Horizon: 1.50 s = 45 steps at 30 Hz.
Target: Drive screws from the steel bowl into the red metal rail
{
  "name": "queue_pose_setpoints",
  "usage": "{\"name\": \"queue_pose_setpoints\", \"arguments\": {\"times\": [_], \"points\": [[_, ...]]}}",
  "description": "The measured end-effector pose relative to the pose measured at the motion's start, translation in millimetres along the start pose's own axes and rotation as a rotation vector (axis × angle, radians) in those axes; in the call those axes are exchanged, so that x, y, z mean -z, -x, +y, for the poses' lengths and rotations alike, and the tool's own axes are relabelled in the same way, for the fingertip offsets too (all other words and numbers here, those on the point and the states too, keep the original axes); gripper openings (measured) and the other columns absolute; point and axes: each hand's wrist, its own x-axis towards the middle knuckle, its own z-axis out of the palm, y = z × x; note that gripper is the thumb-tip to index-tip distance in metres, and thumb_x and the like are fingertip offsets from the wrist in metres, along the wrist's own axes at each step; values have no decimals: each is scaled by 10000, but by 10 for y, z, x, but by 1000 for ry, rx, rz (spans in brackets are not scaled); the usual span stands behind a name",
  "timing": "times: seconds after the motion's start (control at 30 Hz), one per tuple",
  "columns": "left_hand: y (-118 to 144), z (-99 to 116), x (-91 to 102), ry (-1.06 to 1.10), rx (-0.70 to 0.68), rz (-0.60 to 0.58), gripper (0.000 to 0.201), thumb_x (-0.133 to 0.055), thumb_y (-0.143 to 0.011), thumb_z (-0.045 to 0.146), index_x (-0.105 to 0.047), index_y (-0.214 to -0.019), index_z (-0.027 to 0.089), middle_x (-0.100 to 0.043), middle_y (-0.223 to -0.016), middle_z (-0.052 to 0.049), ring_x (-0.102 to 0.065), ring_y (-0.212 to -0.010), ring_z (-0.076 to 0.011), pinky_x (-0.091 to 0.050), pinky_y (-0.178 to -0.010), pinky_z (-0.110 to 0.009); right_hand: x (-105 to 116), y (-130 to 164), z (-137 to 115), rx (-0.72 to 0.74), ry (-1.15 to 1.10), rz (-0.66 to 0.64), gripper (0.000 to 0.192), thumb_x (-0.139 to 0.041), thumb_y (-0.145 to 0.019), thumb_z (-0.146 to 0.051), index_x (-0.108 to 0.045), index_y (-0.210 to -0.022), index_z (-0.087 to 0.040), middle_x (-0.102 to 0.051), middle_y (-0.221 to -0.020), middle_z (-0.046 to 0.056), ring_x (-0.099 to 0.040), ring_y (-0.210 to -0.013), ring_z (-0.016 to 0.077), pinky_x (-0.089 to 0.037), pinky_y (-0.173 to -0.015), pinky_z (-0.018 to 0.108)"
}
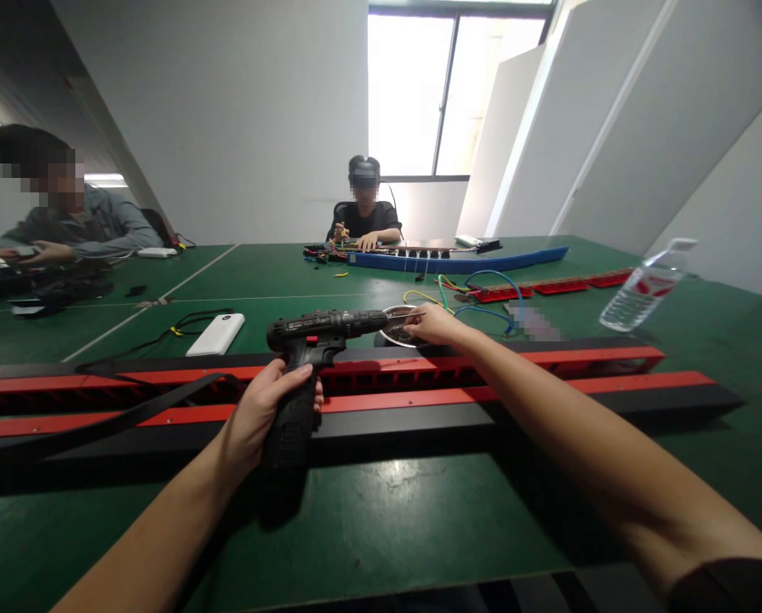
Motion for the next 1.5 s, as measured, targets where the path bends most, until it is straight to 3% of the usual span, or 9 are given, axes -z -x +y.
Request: {"name": "queue_pose_setpoints", "arguments": {"times": [0.13, 0.27, 0.43, 0.6, 1.0, 1.5], "points": [[2, 6, -7, 5, 0, 2, 240, -755, -844, 236, -572, -979, 161, -718, -805, -53, -698, -702, -170, -603, -648, -283, 77, 131, 2, -41, -348, 103, 141, -720, -792, -284, -749, -812, -148, -668, -675, 41, -550, -576, 147, -383, -551, 283], [23, 18, -17, 13, 22, 14, 248, -775, -817, 222, -581, -958, 161, -720, -797, -53, -701, -686, -173, -603, -636, -280, 131, 498, -21, -38, -733, 169, 238, -779, -767, -376, -734, -824, -149, -692, -745, 50, -589, -643, 152, -441, -602, 283], [37, 22, -11, -30, 24, 44, 284, -812, -773, 247, -607, -945, 153, -726, -783, -60, -710, -673, -191, -607, -614, -287, 39, 966, -36, -55, -960, 226, 398, -766, -778, -558, -694, -780, -167, -635, -686, 12, -521, -586, 120, -408, -558, 266], [2, -11, 29, -84, 11, 50, 337, -837, -739, 241, -624, -975, 131, -741, -790, -86, -717, -683, -210, -611, -603, -296, -90, 1049, 21, -77, -1140, 257, 477, -741, -775, -641, -649, -740, -173, -585, -654, -4, -504, -569, 112, -395, -532, 254], [8, 5, 0, -111, -6, 85, 383, -877, -663, 245, -662, -953, 119, -744, -753, -94, -720, -642, -235, -610, -551, -305, -96, 1075, 16, -73, -1160, 241, 472, -725, -784, -642, -617, -731, -185, -569, -624, -10, -496, -546, 110, -390, -521, 253], [36, 7, 23, -169, 16, 19, 340, -837, -755, 299, -628, -985, 162, -753, -774, -54, -704, -676, -206, -598, -615, -296, -82, 1110, -10, -25, -1038, 285, 482, -674, -844, -642, -574, -688, -197, -548, -609, -15, -468, -550, 117, -375, -550, 268]]}}
